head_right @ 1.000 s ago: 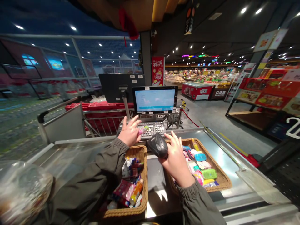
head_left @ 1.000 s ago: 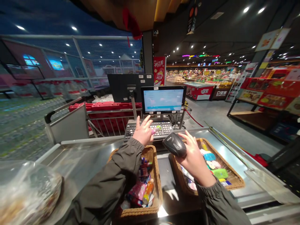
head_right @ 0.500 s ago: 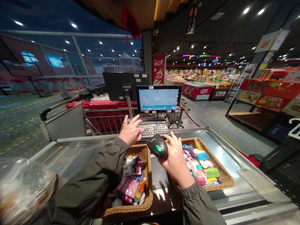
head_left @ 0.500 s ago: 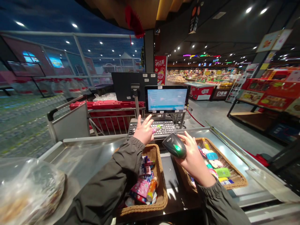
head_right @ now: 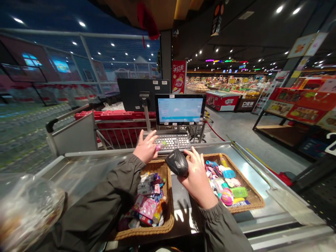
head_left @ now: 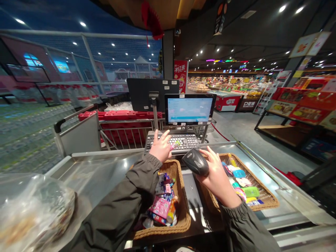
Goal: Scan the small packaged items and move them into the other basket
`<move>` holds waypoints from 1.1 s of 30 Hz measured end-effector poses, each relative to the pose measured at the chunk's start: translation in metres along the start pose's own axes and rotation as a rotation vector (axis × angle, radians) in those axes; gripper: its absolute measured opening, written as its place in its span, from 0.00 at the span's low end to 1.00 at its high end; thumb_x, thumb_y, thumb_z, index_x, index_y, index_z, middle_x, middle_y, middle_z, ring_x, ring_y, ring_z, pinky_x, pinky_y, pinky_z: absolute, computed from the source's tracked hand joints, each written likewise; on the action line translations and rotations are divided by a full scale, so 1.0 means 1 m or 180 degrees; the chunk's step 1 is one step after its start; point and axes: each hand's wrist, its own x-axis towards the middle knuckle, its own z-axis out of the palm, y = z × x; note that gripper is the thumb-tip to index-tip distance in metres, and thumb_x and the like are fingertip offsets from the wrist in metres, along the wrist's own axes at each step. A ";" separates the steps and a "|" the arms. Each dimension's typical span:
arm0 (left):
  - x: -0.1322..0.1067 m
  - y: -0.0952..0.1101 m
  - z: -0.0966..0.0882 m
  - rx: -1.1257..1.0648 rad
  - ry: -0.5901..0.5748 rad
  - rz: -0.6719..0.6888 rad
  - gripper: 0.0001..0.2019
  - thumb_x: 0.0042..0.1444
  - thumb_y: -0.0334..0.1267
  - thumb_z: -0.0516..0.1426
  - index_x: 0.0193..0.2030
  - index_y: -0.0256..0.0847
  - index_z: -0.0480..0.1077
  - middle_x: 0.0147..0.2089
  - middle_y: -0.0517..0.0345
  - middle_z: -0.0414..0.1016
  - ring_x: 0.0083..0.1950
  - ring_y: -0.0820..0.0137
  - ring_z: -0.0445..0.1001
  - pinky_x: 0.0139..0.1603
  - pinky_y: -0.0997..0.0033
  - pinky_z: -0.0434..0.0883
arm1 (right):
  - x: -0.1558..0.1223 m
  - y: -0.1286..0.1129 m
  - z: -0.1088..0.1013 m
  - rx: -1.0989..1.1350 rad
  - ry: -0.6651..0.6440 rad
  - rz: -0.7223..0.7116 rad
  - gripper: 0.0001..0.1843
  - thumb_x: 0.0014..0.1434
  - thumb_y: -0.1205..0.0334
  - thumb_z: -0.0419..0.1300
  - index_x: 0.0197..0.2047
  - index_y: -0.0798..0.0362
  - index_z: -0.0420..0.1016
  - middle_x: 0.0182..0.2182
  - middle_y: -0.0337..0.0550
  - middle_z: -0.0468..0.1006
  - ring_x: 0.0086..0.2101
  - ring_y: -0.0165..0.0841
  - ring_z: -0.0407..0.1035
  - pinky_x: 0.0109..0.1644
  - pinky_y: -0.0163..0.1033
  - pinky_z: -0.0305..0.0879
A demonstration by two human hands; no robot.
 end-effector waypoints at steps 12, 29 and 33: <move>-0.040 -0.003 0.015 -0.0031 -0.0312 -0.0089 0.08 0.49 0.32 0.58 0.31 0.40 0.80 0.59 0.43 0.73 0.70 0.51 0.58 0.72 0.34 0.32 | 0.005 -0.007 0.019 0.0098 -0.0122 -0.0001 0.24 0.48 0.68 0.58 0.50 0.52 0.74 0.60 0.54 0.67 0.67 0.57 0.47 0.65 0.73 0.45; -0.128 0.001 0.059 -0.0167 -0.1379 -0.0067 0.07 0.49 0.36 0.60 0.32 0.40 0.80 0.56 0.44 0.74 0.70 0.53 0.58 0.72 0.38 0.34 | 0.012 -0.018 0.046 0.0201 -0.0428 -0.0132 0.24 0.50 0.65 0.59 0.52 0.53 0.73 0.59 0.56 0.68 0.67 0.57 0.49 0.65 0.72 0.46; -0.146 0.006 0.064 -0.0251 -0.1655 0.0001 0.08 0.49 0.39 0.61 0.33 0.39 0.80 0.56 0.43 0.75 0.69 0.52 0.58 0.72 0.38 0.32 | 0.013 -0.019 0.052 0.0238 -0.0486 -0.0220 0.21 0.50 0.65 0.60 0.49 0.52 0.74 0.59 0.55 0.68 0.67 0.56 0.49 0.65 0.72 0.47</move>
